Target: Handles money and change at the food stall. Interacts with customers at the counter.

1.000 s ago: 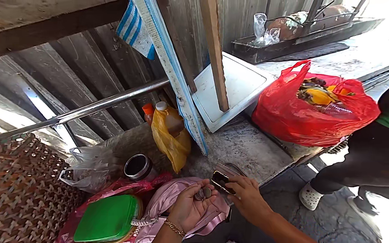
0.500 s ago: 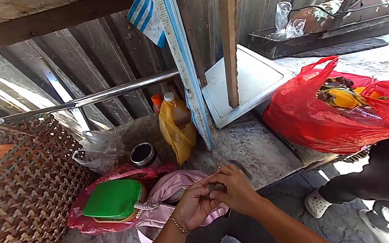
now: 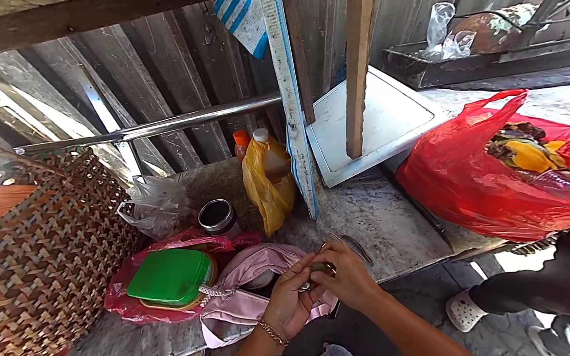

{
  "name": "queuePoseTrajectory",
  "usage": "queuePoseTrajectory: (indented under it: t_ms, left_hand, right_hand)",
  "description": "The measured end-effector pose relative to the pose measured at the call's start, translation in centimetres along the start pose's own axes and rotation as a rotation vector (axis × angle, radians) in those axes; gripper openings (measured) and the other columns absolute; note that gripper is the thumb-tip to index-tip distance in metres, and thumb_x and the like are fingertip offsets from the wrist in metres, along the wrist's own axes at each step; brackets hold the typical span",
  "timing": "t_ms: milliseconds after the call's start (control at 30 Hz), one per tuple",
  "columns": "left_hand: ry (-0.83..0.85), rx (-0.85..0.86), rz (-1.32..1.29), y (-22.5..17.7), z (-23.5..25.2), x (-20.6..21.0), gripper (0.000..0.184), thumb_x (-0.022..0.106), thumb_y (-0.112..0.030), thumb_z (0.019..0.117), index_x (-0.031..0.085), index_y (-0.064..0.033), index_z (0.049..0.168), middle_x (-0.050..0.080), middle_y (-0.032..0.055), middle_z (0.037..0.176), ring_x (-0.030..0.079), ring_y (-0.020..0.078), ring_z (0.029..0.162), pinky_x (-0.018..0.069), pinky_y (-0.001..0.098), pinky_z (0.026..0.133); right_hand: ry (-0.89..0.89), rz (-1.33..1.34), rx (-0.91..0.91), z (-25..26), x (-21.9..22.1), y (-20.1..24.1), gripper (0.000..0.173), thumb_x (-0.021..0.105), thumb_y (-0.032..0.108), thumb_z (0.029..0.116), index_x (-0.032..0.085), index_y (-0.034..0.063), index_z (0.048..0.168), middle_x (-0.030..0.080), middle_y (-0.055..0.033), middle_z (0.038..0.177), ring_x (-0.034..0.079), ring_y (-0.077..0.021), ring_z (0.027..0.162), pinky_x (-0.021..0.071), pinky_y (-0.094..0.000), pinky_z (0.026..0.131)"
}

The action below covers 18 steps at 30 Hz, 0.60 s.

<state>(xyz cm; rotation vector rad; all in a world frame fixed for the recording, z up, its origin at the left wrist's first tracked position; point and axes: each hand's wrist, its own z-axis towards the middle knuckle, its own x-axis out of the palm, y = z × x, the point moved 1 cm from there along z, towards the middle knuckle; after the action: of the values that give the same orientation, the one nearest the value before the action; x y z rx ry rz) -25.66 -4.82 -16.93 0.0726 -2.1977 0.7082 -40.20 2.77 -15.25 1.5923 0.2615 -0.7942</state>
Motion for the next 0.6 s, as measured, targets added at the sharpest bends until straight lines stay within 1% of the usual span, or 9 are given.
queuePoseTrajectory:
  t_ms: [67,200,267,333,367,400,500,567,600]
  left_hand:
    - [-0.035,0.006,-0.005,0.2,0.0,0.1,0.031,0.038,-0.002,0.1077,0.06,0.0024,0.128,0.071,0.0182,0.106,0.073,0.0278,0.086,0.0623,0.0406,0.08]
    - [-0.047,-0.033,0.001,0.6,0.3,-0.1,0.031,0.037,-0.003,0.1081,0.059,0.0036,0.129,0.07,0.0203,0.108,0.073,0.0302,0.089,0.0621,0.0422,0.082]
    - [-0.034,-0.048,-0.001,0.7,0.4,-0.1,0.032,0.035,-0.004,0.1087,0.059,0.004,0.128,0.07,0.0206,0.106,0.073,0.0304,0.09,0.0622,0.0419,0.083]
    - [0.014,-0.064,-0.01,0.5,0.7,-0.1,0.033,0.034,-0.007,0.1096,0.058,0.004,0.129,0.071,0.0213,0.108,0.073,0.0312,0.094,0.0616,0.0419,0.086]
    - [0.054,-0.084,-0.018,0.4,0.9,-0.2,0.034,0.032,-0.01,0.1105,0.057,0.004,0.13,0.071,0.0232,0.113,0.073,0.0334,0.099,0.0608,0.043,0.089]
    - [0.091,-0.115,-0.029,0.1,1.1,-0.3,0.036,0.032,-0.015,0.1115,0.056,0.0042,0.13,0.069,0.0252,0.118,0.072,0.036,0.105,0.0596,0.0444,0.092]
    - [0.171,-0.199,-0.026,-0.3,1.5,-0.3,0.055,0.021,-0.036,0.113,0.054,0.0034,0.133,0.066,0.0273,0.125,0.068,0.0402,0.114,0.0568,0.0481,0.097]
    - [0.211,-0.241,-0.02,-0.2,1.7,-0.1,0.067,0.016,-0.045,0.1115,0.056,0.0035,0.133,0.066,0.028,0.125,0.067,0.0415,0.115,0.0563,0.0495,0.098]
    - [0.231,-0.262,-0.016,-0.1,1.7,0.0,0.071,0.014,-0.049,0.1106,0.056,0.0039,0.133,0.065,0.0285,0.126,0.066,0.0419,0.116,0.0558,0.0498,0.098]
  right_hand:
    - [-0.023,0.005,0.001,0.2,0.0,-0.4,0.026,0.078,0.027,0.0868,0.077,0.0066,0.102,0.067,-0.014,0.114,0.062,-0.0264,0.11,0.0516,-0.0385,0.097]
    - [0.064,0.052,0.058,0.3,-0.4,-1.2,0.028,0.079,0.028,0.0871,0.074,0.0037,0.101,0.065,-0.0143,0.114,0.061,-0.0233,0.108,0.0502,-0.0354,0.095]
    - [0.098,0.143,0.113,0.2,-0.9,-1.9,0.028,0.077,0.029,0.089,0.072,0.0031,0.1,0.063,-0.0122,0.111,0.061,-0.0171,0.1,0.0511,-0.0305,0.088]
    - [0.044,0.329,0.156,-0.1,-1.3,-2.9,0.025,0.075,0.025,0.0897,0.069,0.0031,0.1,0.066,-0.0066,0.1,0.063,-0.0109,0.087,0.0539,-0.027,0.078]
    - [-0.008,0.452,0.175,-0.3,-1.6,-3.2,0.022,0.073,0.021,0.0905,0.066,0.0028,0.1,0.068,-0.0047,0.095,0.066,-0.0099,0.082,0.0559,-0.0268,0.076]
    - [-0.056,0.584,0.198,-0.5,-1.9,-3.4,0.018,0.071,0.015,0.0918,0.062,0.0019,0.101,0.069,-0.0058,0.094,0.068,-0.0121,0.082,0.0576,-0.0287,0.077]
    - [-0.109,0.861,0.226,-1.2,-3.2,-3.8,0.012,0.06,0.007,0.0986,0.053,0.0018,0.108,0.07,-0.0102,0.093,0.072,-0.02,0.081,0.0625,-0.0357,0.077]
    - [-0.057,0.833,0.204,-1.5,-3.9,-3.9,0.011,0.055,0.012,0.1027,0.057,0.0033,0.109,0.066,-0.0053,0.09,0.068,-0.0151,0.076,0.061,-0.0318,0.072]
    - [-0.037,0.749,0.18,-1.6,-3.8,-3.9,0.013,0.056,0.017,0.1026,0.061,0.0048,0.104,0.064,-0.0012,0.084,0.063,-0.0094,0.068,0.0569,-0.0264,0.065]
